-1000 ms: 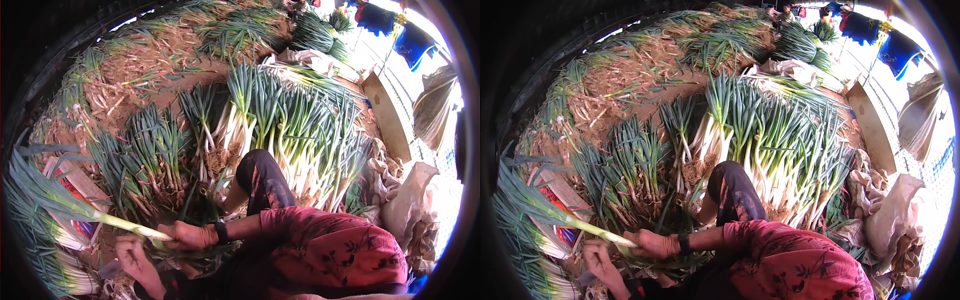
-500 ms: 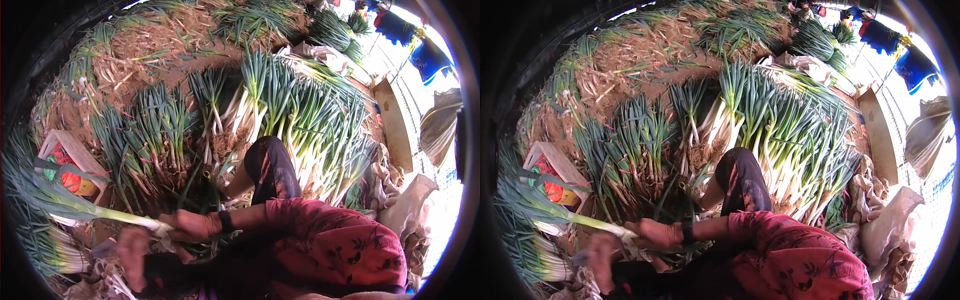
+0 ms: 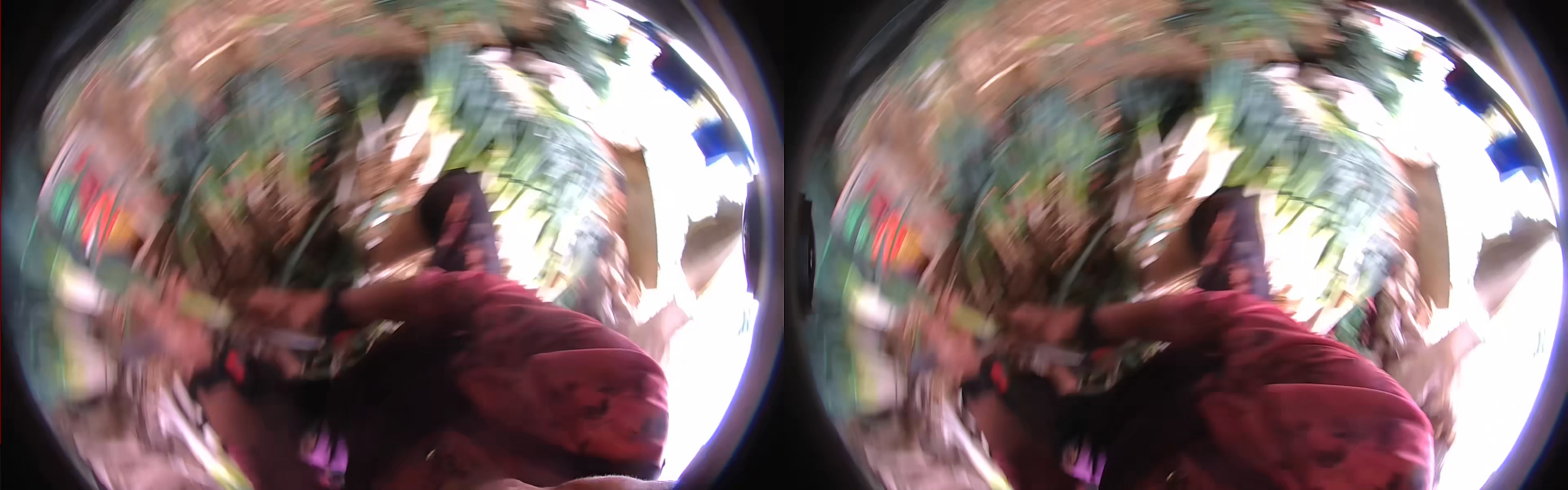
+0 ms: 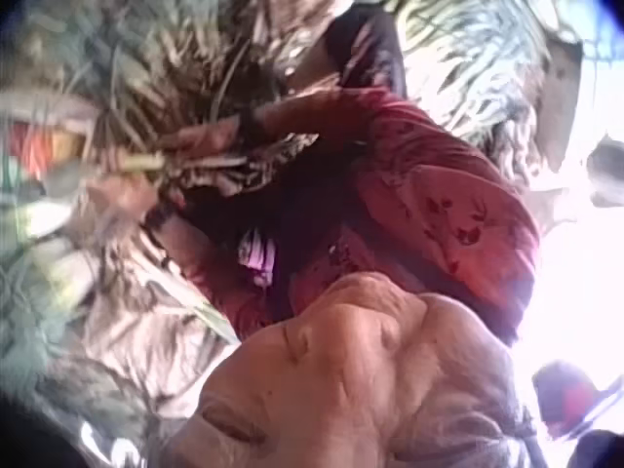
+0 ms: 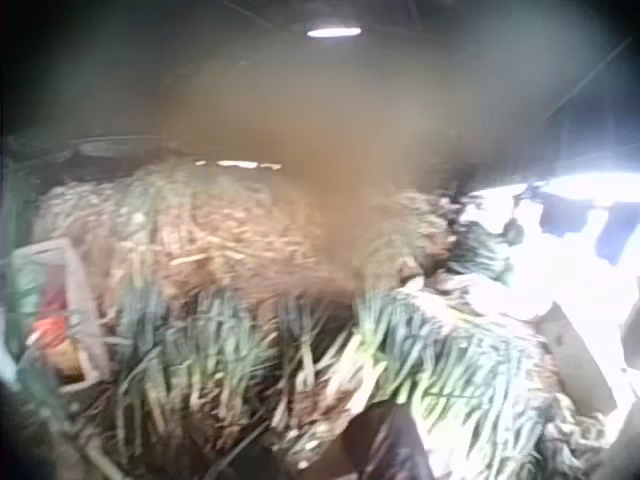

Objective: The person picks up leeks one by one from a pile, peels away the outer layers by hand, and places the cleaned leeks onto a separate stack.

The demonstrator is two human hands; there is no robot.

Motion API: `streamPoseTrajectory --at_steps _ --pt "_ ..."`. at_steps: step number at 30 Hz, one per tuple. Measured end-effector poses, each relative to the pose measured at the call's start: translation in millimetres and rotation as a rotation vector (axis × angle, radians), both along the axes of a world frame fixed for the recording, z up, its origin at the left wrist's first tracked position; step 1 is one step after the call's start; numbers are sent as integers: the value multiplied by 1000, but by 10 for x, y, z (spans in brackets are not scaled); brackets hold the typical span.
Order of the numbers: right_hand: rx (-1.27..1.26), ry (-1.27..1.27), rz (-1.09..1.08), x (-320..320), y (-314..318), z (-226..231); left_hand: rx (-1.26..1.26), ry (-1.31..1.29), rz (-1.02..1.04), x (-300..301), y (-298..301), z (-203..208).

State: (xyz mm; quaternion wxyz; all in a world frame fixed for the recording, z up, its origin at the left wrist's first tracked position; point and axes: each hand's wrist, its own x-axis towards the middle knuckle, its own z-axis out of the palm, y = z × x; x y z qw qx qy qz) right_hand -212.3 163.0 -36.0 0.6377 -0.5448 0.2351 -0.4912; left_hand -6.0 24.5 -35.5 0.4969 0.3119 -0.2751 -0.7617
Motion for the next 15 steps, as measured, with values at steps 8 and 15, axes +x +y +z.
streamPoseTrajectory --at_steps 8,15 --pt "-450 754 -497 -140 68 260 -106 229 -133 -580 37 448" --pt "-421 1110 -441 -718 937 101 -374 -175 187 -63 -420 379"
